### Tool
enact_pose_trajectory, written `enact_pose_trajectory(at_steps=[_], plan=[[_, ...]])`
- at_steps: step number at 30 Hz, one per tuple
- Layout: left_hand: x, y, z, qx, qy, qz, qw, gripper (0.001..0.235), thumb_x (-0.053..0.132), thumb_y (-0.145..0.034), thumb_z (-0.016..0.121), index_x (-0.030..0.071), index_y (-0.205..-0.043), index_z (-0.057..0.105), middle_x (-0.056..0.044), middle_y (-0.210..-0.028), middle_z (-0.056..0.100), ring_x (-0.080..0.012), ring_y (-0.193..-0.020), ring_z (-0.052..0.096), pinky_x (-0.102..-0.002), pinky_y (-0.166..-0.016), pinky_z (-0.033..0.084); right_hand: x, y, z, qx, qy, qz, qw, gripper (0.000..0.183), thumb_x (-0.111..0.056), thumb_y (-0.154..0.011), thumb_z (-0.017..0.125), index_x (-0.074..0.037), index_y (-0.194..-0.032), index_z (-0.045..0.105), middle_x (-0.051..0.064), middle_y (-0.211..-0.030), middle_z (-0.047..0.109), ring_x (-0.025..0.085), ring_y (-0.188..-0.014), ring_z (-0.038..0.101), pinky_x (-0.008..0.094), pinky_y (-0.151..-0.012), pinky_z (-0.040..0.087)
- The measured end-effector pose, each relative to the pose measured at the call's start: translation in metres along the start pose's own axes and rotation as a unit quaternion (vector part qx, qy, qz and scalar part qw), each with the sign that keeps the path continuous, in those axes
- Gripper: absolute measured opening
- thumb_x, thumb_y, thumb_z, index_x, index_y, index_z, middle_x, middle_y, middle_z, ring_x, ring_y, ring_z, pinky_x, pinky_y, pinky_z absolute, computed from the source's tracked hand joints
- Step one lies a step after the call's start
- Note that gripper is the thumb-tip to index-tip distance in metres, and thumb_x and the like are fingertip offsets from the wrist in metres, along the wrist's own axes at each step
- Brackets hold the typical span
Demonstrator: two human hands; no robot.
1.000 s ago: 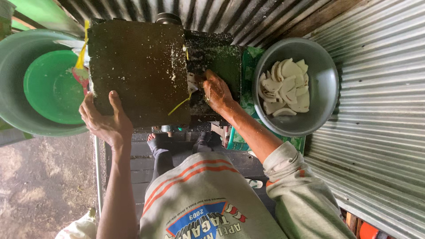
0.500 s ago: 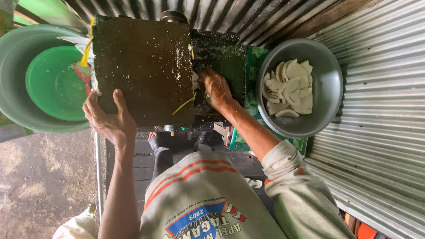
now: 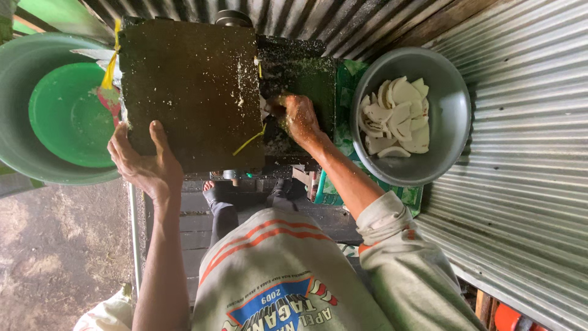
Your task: The person grates white vegetable slices using a manual grater, collecting the grated material into a green basin. The person repeatedly picks up slices from a metal bowl and grates them one by one.
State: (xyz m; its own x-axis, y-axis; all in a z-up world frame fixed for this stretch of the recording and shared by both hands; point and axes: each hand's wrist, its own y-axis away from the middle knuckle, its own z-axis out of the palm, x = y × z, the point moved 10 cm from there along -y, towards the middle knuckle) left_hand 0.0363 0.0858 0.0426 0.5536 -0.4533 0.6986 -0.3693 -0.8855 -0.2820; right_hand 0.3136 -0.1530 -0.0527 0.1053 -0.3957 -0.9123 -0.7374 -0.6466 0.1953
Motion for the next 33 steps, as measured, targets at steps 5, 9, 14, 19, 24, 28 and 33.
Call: enact_pose_trajectory(at_steps=[5, 9, 14, 19, 24, 28, 33], plan=[[-0.003, -0.001, 0.001, 0.001, -0.001, -0.009, 1.0, 0.056, 0.051, -0.109, 0.071, 0.002, -0.134, 0.061, -0.018, -0.127, 0.062, -0.0346, -0.121, 0.063, -0.052, -0.1, 0.052, -0.019, -0.006, 0.003, 0.014, -0.049, 0.007, 0.999, 0.058, -0.033, -0.099, 0.032, -0.002, -0.092, 0.081, 0.009, -0.082, 0.078, 0.015, -0.07, 0.068, 0.034, -0.063, 0.051], [-0.008, -0.001, 0.004, 0.002, -0.027, -0.004, 1.0, 0.061, 0.055, -0.108, 0.07, 0.001, -0.134, 0.061, -0.019, -0.127, 0.063, -0.0363, -0.121, 0.063, -0.055, -0.099, 0.05, -0.016, -0.014, -0.003, 0.04, 0.045, -0.06, 0.996, 0.055, -0.03, -0.096, 0.033, -0.001, -0.092, 0.079, 0.01, -0.078, 0.076, 0.016, -0.066, 0.067, 0.035, -0.064, 0.052], [-0.017, -0.001, 0.008, 0.021, -0.02, -0.007, 1.0, 0.063, 0.06, -0.105, 0.071, 0.003, -0.133, 0.062, -0.016, -0.126, 0.064, -0.0332, -0.119, 0.065, -0.053, -0.1, 0.052, 0.044, -0.033, 0.003, 0.072, 0.221, -0.003, 0.973, 0.051, -0.026, -0.102, 0.036, 0.007, -0.076, 0.064, 0.027, -0.069, 0.059, 0.032, -0.066, 0.062, 0.047, -0.061, 0.045], [-0.022, 0.002, 0.009, 0.024, -0.001, -0.003, 1.0, 0.062, 0.059, -0.107, 0.072, 0.003, -0.133, 0.062, -0.016, -0.127, 0.063, -0.0306, -0.12, 0.065, -0.051, -0.103, 0.055, 0.08, -0.046, 0.017, 0.144, 0.26, -0.111, 0.949, 0.039, -0.023, -0.1, 0.039, -0.003, -0.076, 0.061, 0.025, -0.074, 0.063, 0.042, -0.069, 0.064, 0.056, -0.06, 0.044], [-0.012, 0.003, 0.007, 0.035, 0.062, 0.058, 0.996, 0.047, 0.034, -0.107, 0.079, 0.0, -0.135, 0.062, -0.017, -0.129, 0.061, -0.0307, -0.122, 0.06, -0.047, -0.106, 0.054, 0.089, -0.055, 0.031, 0.111, 0.265, -0.109, 0.952, 0.026, -0.021, -0.094, 0.046, -0.004, -0.077, 0.058, 0.024, -0.077, 0.061, 0.043, -0.073, 0.064, 0.057, -0.063, 0.045], [-0.027, 0.013, 0.013, 0.002, 0.074, 0.053, 0.996, 0.022, 0.014, -0.114, 0.076, 0.004, -0.125, 0.06, -0.011, -0.12, 0.059, -0.0219, -0.107, 0.06, -0.035, -0.096, 0.056, 0.016, -0.041, 0.027, 0.086, 0.318, -0.152, 0.932, 0.015, -0.013, -0.084, 0.056, -0.005, -0.073, 0.061, 0.022, -0.076, 0.064, 0.042, -0.073, 0.065, 0.055, -0.06, 0.048], [-0.068, 0.018, 0.039, -0.05, -0.201, 0.14, 0.968, 0.036, 0.02, -0.111, 0.058, 0.011, -0.146, 0.058, -0.019, -0.133, 0.058, -0.0227, -0.112, 0.061, -0.034, -0.09, 0.058, -0.043, 0.019, -0.062, 0.106, 0.153, -0.177, 0.967, 0.012, -0.016, -0.093, 0.068, -0.006, -0.097, 0.072, 0.013, -0.096, 0.074, 0.025, -0.079, 0.071, 0.037, -0.07, 0.056]])
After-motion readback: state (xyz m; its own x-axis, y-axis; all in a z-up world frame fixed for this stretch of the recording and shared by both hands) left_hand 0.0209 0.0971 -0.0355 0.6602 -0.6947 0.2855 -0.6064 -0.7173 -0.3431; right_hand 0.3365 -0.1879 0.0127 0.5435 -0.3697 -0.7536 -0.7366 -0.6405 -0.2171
